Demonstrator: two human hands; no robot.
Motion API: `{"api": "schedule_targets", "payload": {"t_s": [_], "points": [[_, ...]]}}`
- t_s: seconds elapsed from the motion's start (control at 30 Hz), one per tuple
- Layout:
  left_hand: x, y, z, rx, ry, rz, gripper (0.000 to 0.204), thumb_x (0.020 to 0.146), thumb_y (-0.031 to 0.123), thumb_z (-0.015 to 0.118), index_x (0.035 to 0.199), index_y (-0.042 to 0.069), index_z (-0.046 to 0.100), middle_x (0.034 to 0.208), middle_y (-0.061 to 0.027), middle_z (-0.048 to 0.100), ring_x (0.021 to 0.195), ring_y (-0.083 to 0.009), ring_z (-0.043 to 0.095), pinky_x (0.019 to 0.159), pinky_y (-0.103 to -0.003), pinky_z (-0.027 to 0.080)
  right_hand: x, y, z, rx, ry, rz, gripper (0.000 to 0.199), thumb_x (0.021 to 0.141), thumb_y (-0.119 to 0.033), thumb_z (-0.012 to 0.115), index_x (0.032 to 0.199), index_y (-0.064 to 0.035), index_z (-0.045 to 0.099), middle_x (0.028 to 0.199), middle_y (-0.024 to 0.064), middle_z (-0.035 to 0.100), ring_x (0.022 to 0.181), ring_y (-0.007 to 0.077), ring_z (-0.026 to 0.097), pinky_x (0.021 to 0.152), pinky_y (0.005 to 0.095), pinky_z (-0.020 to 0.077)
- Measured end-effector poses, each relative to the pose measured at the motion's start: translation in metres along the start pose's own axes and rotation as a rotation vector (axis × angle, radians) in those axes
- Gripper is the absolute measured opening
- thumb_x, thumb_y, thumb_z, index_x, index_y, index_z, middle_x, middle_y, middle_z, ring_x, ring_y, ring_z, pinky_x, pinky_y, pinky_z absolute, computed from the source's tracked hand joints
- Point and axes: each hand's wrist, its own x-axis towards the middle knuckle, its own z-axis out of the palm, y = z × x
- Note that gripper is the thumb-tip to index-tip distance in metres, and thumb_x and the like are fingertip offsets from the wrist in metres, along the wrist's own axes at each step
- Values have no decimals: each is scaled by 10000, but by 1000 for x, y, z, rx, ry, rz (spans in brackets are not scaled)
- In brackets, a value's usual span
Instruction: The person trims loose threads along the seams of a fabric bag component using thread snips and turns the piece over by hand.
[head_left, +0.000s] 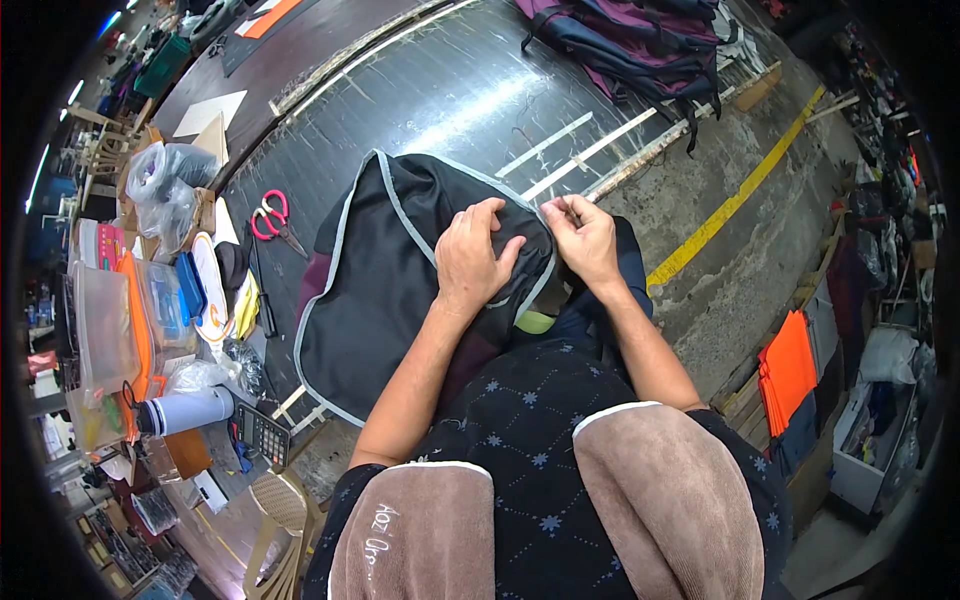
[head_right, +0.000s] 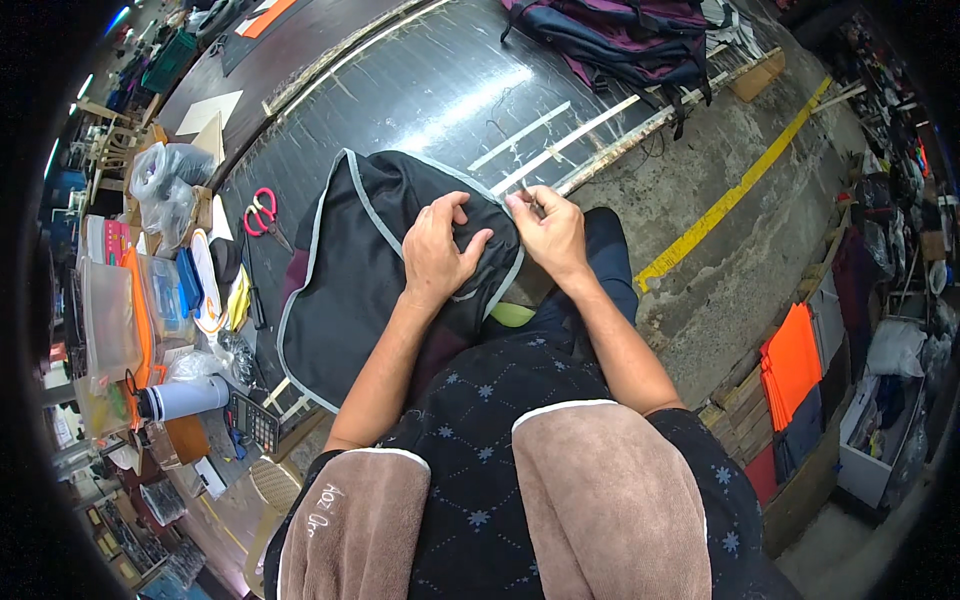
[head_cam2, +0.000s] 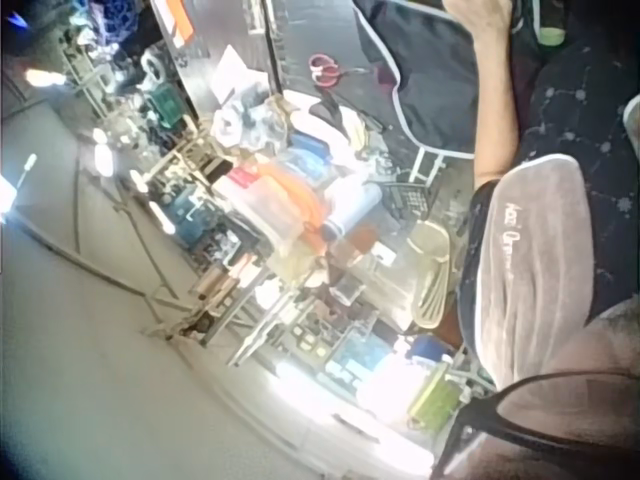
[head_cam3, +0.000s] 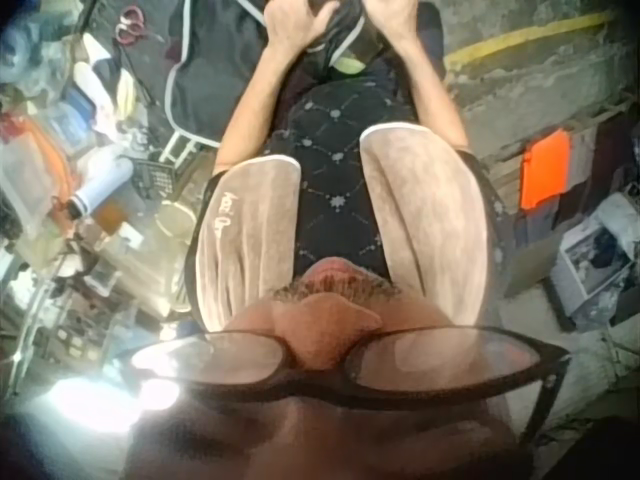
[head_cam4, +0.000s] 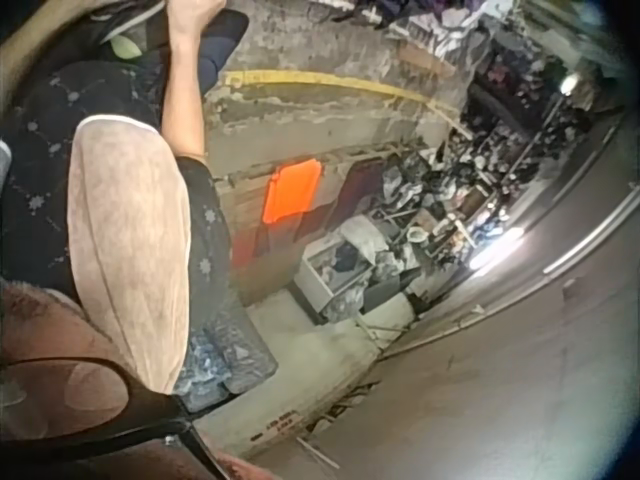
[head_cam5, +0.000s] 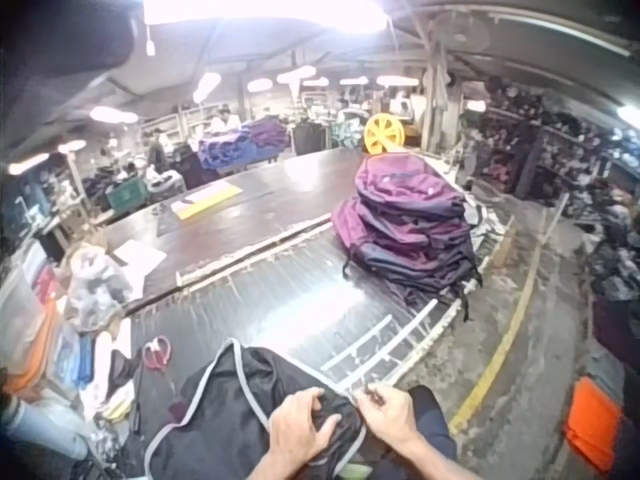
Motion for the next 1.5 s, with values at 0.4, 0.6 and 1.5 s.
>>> {"api": "schedule_targets", "payload": {"t_s": [0.4,0.6,1.5], "points": [[1,2,1,3,5,-3,702,780,151,994,1384,65,646,1014,-90,700,908,-309,708,792,-433,572,-6,-7,2,-36,-56,-93,193,948,-174,896,1061,-33,830,750,103,724,685,217,707,714,326,516],[-3,-4,4,9,89,78,663,785,146,992,1332,49,630,1063,-122,700,887,-297,710,786,-424,584,-22,-6,7,-30,-34,-273,240,936,-132,906,1137,-32,820,853,94,795,732,257,748,719,395,549],[-10,2,5,-309,28,-356,128,999,180,807,974,54,805,893,-66,762,892,-257,702,857,-411,535,-43,-10,-23,344,-301,115,306,1055,-157,814,1304,3,738,956,53,733,868,120,689,775,313,556]]}}
